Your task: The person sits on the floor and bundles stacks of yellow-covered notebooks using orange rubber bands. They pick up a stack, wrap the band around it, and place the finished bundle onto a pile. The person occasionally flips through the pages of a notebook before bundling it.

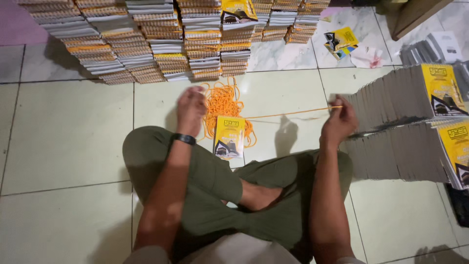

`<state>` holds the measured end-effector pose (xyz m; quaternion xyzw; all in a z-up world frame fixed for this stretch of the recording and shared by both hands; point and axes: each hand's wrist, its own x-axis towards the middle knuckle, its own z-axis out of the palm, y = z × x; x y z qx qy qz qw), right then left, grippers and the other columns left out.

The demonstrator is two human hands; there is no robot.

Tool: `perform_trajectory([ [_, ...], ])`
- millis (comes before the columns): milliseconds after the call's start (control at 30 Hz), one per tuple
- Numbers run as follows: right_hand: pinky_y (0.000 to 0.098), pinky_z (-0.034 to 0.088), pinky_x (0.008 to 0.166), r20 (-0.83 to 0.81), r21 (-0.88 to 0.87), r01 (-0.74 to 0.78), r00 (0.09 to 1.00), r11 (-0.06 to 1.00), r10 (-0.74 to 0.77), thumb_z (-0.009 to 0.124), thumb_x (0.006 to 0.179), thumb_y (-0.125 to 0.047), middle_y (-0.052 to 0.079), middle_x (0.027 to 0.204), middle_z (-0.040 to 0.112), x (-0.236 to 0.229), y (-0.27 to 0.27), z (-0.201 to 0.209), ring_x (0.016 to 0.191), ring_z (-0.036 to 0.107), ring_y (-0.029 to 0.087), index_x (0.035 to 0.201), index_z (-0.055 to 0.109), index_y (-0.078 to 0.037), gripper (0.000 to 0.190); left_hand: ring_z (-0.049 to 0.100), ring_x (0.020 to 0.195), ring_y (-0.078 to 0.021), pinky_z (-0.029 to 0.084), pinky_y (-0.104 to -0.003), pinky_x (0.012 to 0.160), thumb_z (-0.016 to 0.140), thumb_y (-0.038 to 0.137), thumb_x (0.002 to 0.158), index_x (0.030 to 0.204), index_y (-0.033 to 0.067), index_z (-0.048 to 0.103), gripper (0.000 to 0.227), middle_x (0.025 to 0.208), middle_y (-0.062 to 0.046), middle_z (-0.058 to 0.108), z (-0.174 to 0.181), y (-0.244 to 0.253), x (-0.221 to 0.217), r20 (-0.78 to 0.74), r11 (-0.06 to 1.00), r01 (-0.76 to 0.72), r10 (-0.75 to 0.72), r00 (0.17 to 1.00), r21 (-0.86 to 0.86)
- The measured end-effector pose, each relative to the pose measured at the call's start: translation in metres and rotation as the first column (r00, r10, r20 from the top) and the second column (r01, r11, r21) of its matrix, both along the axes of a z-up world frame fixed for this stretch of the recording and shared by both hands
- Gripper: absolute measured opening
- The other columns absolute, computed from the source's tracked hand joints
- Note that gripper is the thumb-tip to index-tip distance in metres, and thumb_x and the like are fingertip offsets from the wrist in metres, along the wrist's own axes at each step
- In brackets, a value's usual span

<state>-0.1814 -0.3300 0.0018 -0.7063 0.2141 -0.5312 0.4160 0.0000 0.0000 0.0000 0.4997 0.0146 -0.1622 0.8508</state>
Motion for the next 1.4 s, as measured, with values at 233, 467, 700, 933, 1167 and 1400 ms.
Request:
perform_trajectory([
  [233,0.0266,0.045,0.063,-0.054,0.435,-0.448,0.853,0.781,0.519,0.052,0.088,-0.001,0.01,0.073,0.058,0.037,0.077,-0.031,0.064,0.051,0.014,0.121,0.068,0.003,0.037,0.071,0.072,-0.015,0.063,-0.03,0.063,0.066,0.021,0.1,0.113,0.0053,0.073,0.022,0.086,-0.007,0.071,-0.035,-0.083,-0.068,-0.175,0.913,0.407,-0.397,0.901,0.024],
  [467,0.0489,0.05,0.077,-0.655,0.33,-0.554,0.449,0.764,0.608,0.046,0.104,-0.011,0.017,0.085,0.073,0.024,0.124,-0.01,0.076,0.068,0.04,0.159,0.024,-0.007,0.059,0.062,0.064,-0.0049,0.051,-0.017,0.06,0.071,0.009,0.097,0.105,0.0085,0.072,0.009,0.078,0.008,0.061,-0.056,-0.085,-0.087,-0.459,0.909,0.376,-0.416,0.785,-0.181],
  [700,0.0352,0.05,0.077,-0.473,0.453,-0.444,0.616,0.773,0.63,0.054,0.106,-0.013,0.007,0.076,0.067,0.03,0.11,-0.045,0.072,0.06,0.02,0.152,0.042,-0.011,0.048,0.067,0.086,-0.0095,0.051,-0.021,0.079,0.064,0.004,0.101,0.11,0.0103,0.068,0.011,0.096,0.005,0.067,-0.036,-0.089,-0.087,-0.445,0.903,0.305,-0.417,0.793,-0.302],
  [933,0.0254,0.044,0.066,-0.234,0.549,-0.418,0.754,0.724,0.614,0.054,0.105,-0.007,0.003,0.065,0.058,0.033,0.13,-0.042,0.066,0.056,0.014,0.142,0.05,-0.003,0.037,0.067,0.09,-0.0088,0.055,-0.023,0.087,0.069,0.01,0.1,0.115,0.0049,0.071,0.016,0.098,0.003,0.069,-0.051,-0.088,-0.082,-0.381,0.907,0.324,-0.409,0.829,-0.267],
  [1167,0.0257,0.048,0.07,-0.259,0.493,-0.416,0.768,0.764,0.585,0.06,0.103,-0.005,0.004,0.066,0.058,0.032,0.135,-0.056,0.066,0.058,0.014,0.139,0.053,-0.003,0.037,0.069,0.091,-0.0115,0.056,-0.024,0.083,0.07,0.009,0.099,0.115,0.0026,0.072,0.017,0.101,-0.002,0.071,-0.067,-0.088,-0.083,-0.318,0.914,0.31,-0.385,0.866,-0.263],
  [1400,0.0293,0.048,0.065,-0.398,0.443,-0.502,0.632,0.742,0.665,0.065,0.098,-0.006,0.005,0.063,0.061,0.03,0.123,-0.064,0.059,0.058,0.017,0.14,0.054,-0.009,0.043,0.069,0.094,-0.0141,0.055,-0.024,0.085,0.068,0.009,0.099,0.107,0.0036,0.073,0.01,0.103,-0.008,0.073,-0.069,-0.088,-0.076,-0.197,0.929,0.278,-0.329,0.924,-0.246],
])
